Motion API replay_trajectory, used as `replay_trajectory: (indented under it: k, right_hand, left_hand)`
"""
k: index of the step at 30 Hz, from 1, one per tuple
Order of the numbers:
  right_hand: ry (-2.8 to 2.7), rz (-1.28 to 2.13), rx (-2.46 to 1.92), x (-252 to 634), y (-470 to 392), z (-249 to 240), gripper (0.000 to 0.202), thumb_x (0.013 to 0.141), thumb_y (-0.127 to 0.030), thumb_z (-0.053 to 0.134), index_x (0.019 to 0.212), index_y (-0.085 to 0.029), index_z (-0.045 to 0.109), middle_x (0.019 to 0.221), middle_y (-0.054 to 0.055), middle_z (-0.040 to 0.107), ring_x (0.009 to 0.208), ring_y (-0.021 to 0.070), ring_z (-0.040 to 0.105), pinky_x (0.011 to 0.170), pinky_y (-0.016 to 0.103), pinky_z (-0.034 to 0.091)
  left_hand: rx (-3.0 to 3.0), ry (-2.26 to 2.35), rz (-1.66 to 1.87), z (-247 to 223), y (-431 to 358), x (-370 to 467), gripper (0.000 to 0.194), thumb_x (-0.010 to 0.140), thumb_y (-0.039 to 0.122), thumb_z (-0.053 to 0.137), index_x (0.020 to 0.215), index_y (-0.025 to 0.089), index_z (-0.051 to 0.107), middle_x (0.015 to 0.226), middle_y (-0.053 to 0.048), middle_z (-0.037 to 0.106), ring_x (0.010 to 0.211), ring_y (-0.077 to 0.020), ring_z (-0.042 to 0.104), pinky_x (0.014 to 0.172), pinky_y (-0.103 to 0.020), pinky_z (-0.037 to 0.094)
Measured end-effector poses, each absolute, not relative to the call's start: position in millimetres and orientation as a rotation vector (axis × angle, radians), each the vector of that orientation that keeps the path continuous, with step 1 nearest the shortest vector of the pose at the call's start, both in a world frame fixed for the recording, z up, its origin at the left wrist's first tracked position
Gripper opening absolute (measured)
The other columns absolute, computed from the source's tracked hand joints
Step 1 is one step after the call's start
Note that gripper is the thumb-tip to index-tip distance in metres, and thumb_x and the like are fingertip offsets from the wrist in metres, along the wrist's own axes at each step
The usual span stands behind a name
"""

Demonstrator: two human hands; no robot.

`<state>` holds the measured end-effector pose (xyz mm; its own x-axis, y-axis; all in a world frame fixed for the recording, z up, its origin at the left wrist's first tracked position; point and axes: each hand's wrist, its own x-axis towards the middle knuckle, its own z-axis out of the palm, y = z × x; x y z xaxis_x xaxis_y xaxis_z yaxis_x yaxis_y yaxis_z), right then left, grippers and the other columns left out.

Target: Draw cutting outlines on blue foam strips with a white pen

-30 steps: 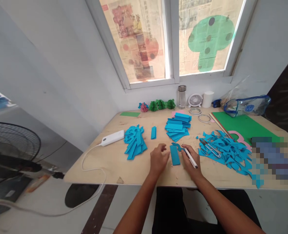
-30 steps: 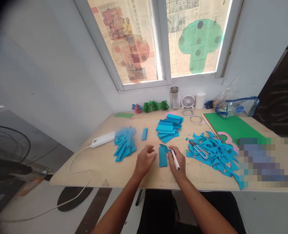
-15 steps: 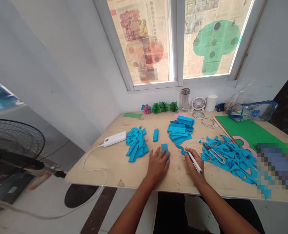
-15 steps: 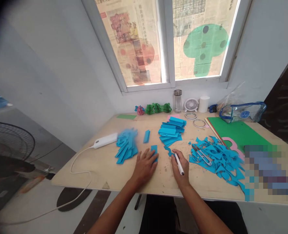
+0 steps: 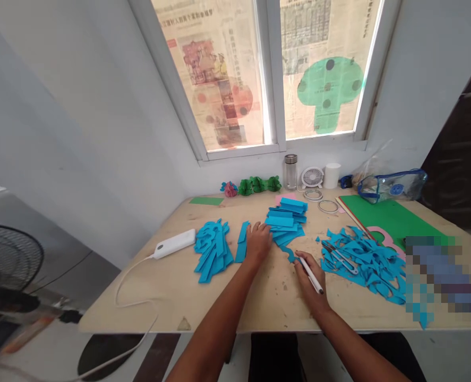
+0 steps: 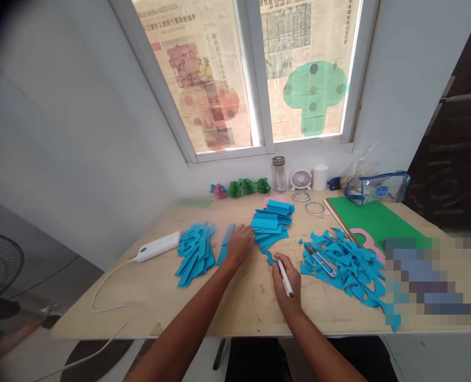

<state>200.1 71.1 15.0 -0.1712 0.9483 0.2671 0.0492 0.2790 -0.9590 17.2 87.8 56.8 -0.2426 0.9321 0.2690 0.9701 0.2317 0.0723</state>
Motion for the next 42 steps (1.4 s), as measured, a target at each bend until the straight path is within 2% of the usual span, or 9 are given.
replay_trajectory:
  k: [6,12,15,19,24,28,31,34,42]
  right_hand:
    - [-1.463,1.075,-0.959,198,68,18,0.032,0.082,-0.04,0.054,0.103,-0.018,0.065,0.099,0.009,0.071,0.09,0.0232,0.066,0.076,0.031,0.053]
    - [-1.459,1.07,-0.947,197,69,17,0.029,0.084,-0.038,0.054,0.101,-0.019,0.065,0.096,0.008,0.072,0.087,0.0218,0.067,0.076,0.03,0.053]
    - [-1.44,1.075,-0.952,197,70,15,0.029,0.084,-0.037,0.054,0.102,-0.019,0.065,0.097,0.008,0.071,0.088,0.0217,0.067,0.076,0.03,0.052]
    - [-1.417,1.081,-0.949,197,71,15,0.03,0.084,-0.038,0.054,0.104,-0.018,0.064,0.101,0.009,0.07,0.093,0.0223,0.065,0.078,0.03,0.052]
    - [-1.385,1.066,-0.956,198,73,15,0.029,0.082,-0.039,0.056,0.101,-0.019,0.064,0.103,0.009,0.07,0.096,0.0229,0.064,0.083,0.033,0.051]
    - [-1.391,1.087,-0.955,199,74,13,0.03,0.082,-0.041,0.055,0.101,-0.019,0.064,0.103,0.009,0.069,0.096,0.0227,0.063,0.08,0.033,0.051]
    - [-1.403,1.092,-0.962,199,76,11,0.032,0.081,-0.043,0.056,0.101,-0.019,0.063,0.103,0.009,0.069,0.095,0.0228,0.062,0.078,0.033,0.051]
    - [-1.398,1.087,-0.959,199,77,9,0.034,0.08,-0.044,0.057,0.101,-0.018,0.063,0.101,0.009,0.069,0.093,0.0226,0.062,0.076,0.033,0.05]
    - [-1.423,1.091,-0.962,199,79,9,0.034,0.079,-0.043,0.057,0.101,-0.018,0.063,0.098,0.008,0.069,0.09,0.0219,0.063,0.076,0.033,0.05]
  left_hand:
    - [-2.04,-2.2,-0.208,74,132,6,0.031,0.09,0.021,0.05,0.121,0.024,0.056,0.131,-0.006,0.057,0.124,-0.0236,0.046,0.105,-0.044,0.031]
    - [-2.077,-2.219,-0.125,73,138,15,0.034,0.082,0.021,0.061,0.116,0.023,0.06,0.112,-0.007,0.067,0.112,-0.0251,0.054,0.094,-0.038,0.037]
    - [-1.996,-2.276,-0.157,74,121,16,0.037,0.082,0.03,0.062,0.119,0.023,0.059,0.113,-0.007,0.066,0.11,-0.0256,0.055,0.093,-0.037,0.038]
    - [-1.826,-2.377,-0.229,73,77,27,0.038,0.088,0.036,0.054,0.123,0.02,0.057,0.108,-0.009,0.067,0.108,-0.0256,0.057,0.091,-0.039,0.038]
    - [-1.692,-2.575,-0.562,54,19,57,0.038,0.085,0.041,0.057,0.117,0.02,0.062,0.081,-0.004,0.069,0.094,-0.0248,0.062,0.081,-0.036,0.043]
    - [-1.734,-2.501,-0.823,39,-8,65,0.03,0.088,0.028,0.051,0.114,0.019,0.063,0.092,-0.006,0.069,0.093,-0.0209,0.063,0.083,-0.035,0.045]
    - [-1.838,-2.353,-0.826,36,-15,62,0.031,0.086,0.019,0.05,0.115,0.021,0.063,0.11,-0.008,0.067,0.107,-0.023,0.058,0.092,-0.04,0.043]
    - [-2.012,-2.227,-0.767,36,-14,64,0.034,0.086,0.018,0.051,0.119,0.023,0.061,0.124,-0.007,0.062,0.119,-0.0247,0.05,0.1,-0.045,0.037]
    - [-2.088,-2.199,-0.838,29,-17,87,0.029,0.085,0.015,0.049,0.108,0.021,0.065,0.112,-0.008,0.065,0.11,-0.0231,0.054,0.099,-0.044,0.038]
